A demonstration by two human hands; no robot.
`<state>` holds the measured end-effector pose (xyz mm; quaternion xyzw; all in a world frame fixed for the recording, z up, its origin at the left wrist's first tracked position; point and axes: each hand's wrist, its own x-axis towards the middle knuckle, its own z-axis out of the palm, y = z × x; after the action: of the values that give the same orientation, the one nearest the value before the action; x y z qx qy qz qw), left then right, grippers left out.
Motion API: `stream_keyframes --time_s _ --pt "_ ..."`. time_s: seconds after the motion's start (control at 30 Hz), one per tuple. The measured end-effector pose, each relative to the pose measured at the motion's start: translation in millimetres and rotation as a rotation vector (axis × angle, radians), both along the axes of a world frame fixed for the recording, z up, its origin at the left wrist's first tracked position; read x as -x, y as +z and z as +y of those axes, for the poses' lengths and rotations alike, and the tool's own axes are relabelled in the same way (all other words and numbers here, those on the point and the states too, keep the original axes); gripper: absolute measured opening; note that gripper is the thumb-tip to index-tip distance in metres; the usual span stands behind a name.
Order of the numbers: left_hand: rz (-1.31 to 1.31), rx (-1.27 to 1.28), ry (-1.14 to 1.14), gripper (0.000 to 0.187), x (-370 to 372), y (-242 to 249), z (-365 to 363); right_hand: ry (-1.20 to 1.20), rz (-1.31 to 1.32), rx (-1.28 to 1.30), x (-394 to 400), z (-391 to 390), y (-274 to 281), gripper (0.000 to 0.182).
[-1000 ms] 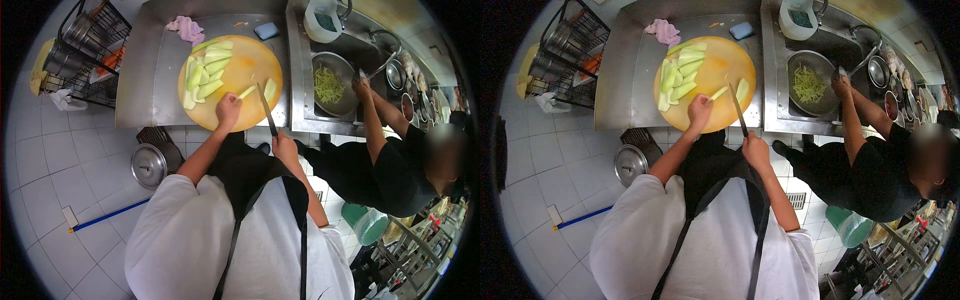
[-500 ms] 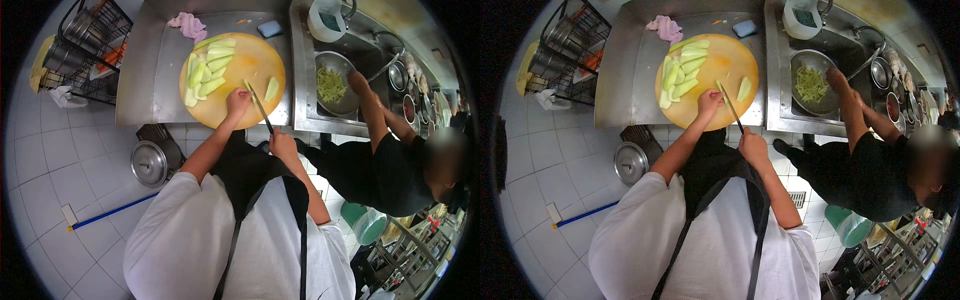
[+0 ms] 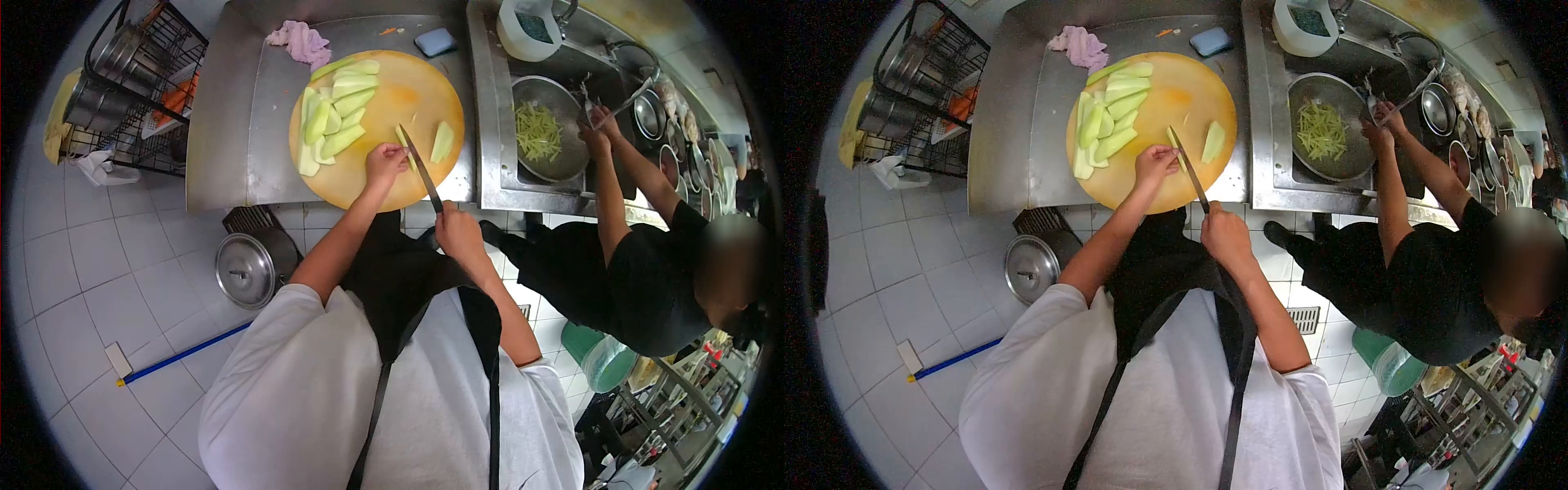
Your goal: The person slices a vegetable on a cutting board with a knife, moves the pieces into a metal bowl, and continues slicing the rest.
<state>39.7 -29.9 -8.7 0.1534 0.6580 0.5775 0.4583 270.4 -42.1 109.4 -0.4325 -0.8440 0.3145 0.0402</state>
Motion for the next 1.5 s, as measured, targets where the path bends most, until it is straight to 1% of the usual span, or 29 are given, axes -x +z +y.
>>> stream_keyframes --time_s 0.3,0.4,0.5,0.6,0.83,0.93,1.0,1.3,1.5 --pt "-0.007 -0.043 0.048 0.021 -6 -7 0 0.001 -0.047 -0.002 10 -1 1 0.014" --pt "-0.018 -0.035 0.043 0.024 -6 -7 0 0.014 -0.042 -0.021 13 0 0 0.014" --pt "0.008 -0.081 0.078 0.031 -8 -5 -2 0.024 -0.04 -0.037 17 1 -4 0.013" --pt "-0.016 -0.036 0.03 0.035 -7 -2 -2 0.035 -0.035 -0.04 20 4 -7 0.012" --pt "0.004 -0.023 0.02 0.039 -7 0 -2 0.01 -0.08 -0.023 29 10 -14 0.015" --pt "0.019 -0.023 0.019 0.041 -8 -1 -2 0.035 -0.061 -0.051 34 16 -20 0.015" --pt "0.038 -0.021 0.016 0.043 -8 -3 -3 0.063 -0.086 -0.074 37 20 -19 0.011" --pt "0.03 -0.06 0.063 0.045 -10 1 -2 0.078 -0.146 -0.072 59 31 -22 0.011" --pt "0.059 -0.045 0.058 0.04 -11 4 -2 0.083 -0.168 -0.096 66 36 -34 0.013"
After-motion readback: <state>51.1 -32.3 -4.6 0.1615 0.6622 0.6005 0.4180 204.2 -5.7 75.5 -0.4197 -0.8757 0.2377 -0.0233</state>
